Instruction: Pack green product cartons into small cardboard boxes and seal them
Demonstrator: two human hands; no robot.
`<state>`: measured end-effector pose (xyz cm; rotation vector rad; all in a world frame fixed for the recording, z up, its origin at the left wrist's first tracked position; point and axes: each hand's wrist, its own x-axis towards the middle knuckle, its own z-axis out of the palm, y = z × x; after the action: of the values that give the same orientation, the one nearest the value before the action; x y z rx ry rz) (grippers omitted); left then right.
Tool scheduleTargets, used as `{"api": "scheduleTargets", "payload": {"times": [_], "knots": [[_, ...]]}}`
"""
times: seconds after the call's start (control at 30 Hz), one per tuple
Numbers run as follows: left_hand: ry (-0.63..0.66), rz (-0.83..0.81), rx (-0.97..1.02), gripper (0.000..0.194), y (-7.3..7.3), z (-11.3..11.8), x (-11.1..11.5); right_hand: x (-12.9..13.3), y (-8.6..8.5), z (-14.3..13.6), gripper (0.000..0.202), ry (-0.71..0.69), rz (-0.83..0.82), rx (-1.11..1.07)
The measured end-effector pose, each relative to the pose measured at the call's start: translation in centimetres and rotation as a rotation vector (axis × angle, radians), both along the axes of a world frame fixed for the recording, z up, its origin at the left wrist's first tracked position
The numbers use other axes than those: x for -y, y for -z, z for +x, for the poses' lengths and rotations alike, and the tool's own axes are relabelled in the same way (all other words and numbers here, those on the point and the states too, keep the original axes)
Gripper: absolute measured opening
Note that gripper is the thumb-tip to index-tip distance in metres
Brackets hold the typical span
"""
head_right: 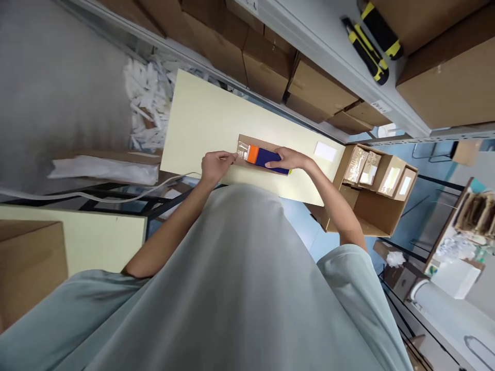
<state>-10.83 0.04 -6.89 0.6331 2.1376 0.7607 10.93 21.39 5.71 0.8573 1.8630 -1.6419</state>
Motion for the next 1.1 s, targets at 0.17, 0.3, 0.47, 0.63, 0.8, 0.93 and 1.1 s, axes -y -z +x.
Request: {"api": "scheduleTargets", "payload": {"times": [0.17, 0.3, 0.47, 0.63, 0.8, 0.93, 1.1], "knots": [[-0.089, 0.106, -0.084, 0.031, -0.1, 0.8, 0.8, -0.3, 0.7, -0.3, 0.04, -0.058, 0.017, -0.04], [-0.085, 0.24, 0.068, 0.035, 0.4, 1.2, 0.5, -0.6, 0.7, -0.8, 0.036, -0.082, 0.013, -0.052], [-0.162, 0.221, 0.037, 0.027, 0.0, 2.5, 1.1, -0.7, 1.4, -0.8, 0.044, -0.074, -0.012, -0.054], [-0.114, 0.096, -0.094, 0.019, -0.7, 2.3, 1.4, -0.6, 2.1, -0.6, 0.038, -0.077, -0.017, -0.136], [-0.215, 0.154, -0.118, 0.024, 0.5, 1.5, -1.2, -0.7, 2.5, -0.7, 0.045, -0.053, -0.189, -0.162], [-0.267, 0.154, -0.057, 0.021, 1.7, 1.9, -2.9, -0.7, 2.6, -1.0, 0.04, -0.039, -0.229, -0.159], [-0.285, 0.22, -0.035, 0.02, 1.8, 2.3, -2.4, -0.7, 2.1, -1.5, 0.03, -0.043, -0.249, -0.131]]}}
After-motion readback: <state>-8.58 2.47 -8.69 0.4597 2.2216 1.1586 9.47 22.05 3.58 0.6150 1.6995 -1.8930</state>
